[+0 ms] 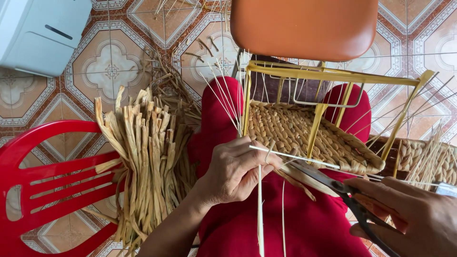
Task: The recorder is weaving a basket or container using dried plant fibers on a yellow metal frame.
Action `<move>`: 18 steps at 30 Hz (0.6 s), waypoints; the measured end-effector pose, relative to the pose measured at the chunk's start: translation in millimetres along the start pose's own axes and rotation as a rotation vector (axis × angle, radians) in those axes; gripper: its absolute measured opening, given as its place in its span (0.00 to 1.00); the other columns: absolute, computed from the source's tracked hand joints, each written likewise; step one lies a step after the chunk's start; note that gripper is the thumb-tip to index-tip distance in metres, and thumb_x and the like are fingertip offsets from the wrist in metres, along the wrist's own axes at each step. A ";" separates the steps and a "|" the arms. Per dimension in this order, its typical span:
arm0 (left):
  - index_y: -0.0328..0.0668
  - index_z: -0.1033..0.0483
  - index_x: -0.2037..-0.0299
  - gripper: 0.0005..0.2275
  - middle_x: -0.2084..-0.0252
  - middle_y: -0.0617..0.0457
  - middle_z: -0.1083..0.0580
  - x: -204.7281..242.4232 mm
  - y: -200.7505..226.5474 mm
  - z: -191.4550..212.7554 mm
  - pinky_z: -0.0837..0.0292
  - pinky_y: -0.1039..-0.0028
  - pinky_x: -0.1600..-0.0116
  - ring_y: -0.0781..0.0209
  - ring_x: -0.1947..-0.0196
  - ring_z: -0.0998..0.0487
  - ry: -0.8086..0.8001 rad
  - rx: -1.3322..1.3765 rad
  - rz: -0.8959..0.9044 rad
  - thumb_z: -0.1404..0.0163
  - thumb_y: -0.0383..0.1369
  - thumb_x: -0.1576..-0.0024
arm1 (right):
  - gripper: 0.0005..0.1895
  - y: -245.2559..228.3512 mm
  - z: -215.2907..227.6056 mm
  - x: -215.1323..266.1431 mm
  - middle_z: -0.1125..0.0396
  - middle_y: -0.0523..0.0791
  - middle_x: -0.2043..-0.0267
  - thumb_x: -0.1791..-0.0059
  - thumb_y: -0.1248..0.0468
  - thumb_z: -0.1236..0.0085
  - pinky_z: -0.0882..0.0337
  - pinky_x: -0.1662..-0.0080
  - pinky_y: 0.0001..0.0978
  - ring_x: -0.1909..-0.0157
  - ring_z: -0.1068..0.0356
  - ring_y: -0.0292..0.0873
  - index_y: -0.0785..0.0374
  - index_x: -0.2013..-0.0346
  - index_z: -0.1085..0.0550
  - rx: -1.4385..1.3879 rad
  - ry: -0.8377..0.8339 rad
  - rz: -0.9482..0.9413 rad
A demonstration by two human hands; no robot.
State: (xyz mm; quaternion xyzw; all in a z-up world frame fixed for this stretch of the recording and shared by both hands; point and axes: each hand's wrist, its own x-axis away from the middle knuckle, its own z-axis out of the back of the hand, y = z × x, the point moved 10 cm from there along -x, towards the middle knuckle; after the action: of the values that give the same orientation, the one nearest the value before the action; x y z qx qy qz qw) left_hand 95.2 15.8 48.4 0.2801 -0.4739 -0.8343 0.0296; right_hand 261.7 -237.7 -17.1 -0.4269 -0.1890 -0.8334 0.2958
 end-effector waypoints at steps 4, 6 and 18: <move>0.45 0.22 0.58 0.01 0.62 0.58 0.20 3.5 -1.5 -3.9 0.31 0.73 0.62 0.67 0.68 0.24 -0.010 0.019 -0.010 0.44 0.29 0.35 | 0.47 -17.5 11.4 6.4 0.27 0.26 0.58 0.64 0.35 0.31 0.21 0.62 0.20 0.69 0.24 0.27 0.27 0.31 0.36 0.148 -0.039 -0.005; 0.46 0.21 0.60 0.01 0.66 0.58 0.21 3.4 -4.7 -3.8 0.32 0.74 0.67 0.66 0.72 0.28 -0.002 0.000 0.011 0.42 0.30 0.38 | 0.44 -11.1 5.4 -3.4 0.24 0.30 0.54 0.65 0.36 0.30 0.19 0.59 0.25 0.63 0.21 0.30 0.35 0.36 0.31 0.061 0.165 0.210; 0.47 0.22 0.60 0.01 0.65 0.59 0.21 6.0 -8.4 -7.2 0.33 0.74 0.67 0.67 0.72 0.27 -0.007 -0.016 0.017 0.44 0.30 0.37 | 0.39 72.2 24.5 -12.7 0.19 0.33 0.57 0.63 0.49 0.25 0.19 0.54 0.26 0.59 0.20 0.31 0.37 0.36 0.26 -0.308 0.200 0.156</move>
State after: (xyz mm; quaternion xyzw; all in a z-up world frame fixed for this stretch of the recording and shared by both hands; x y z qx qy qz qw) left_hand 95.5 12.9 36.2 0.2731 -0.4696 -0.8387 0.0372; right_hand 329.4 -274.0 -9.3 -0.3956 0.0047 -0.8653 0.3077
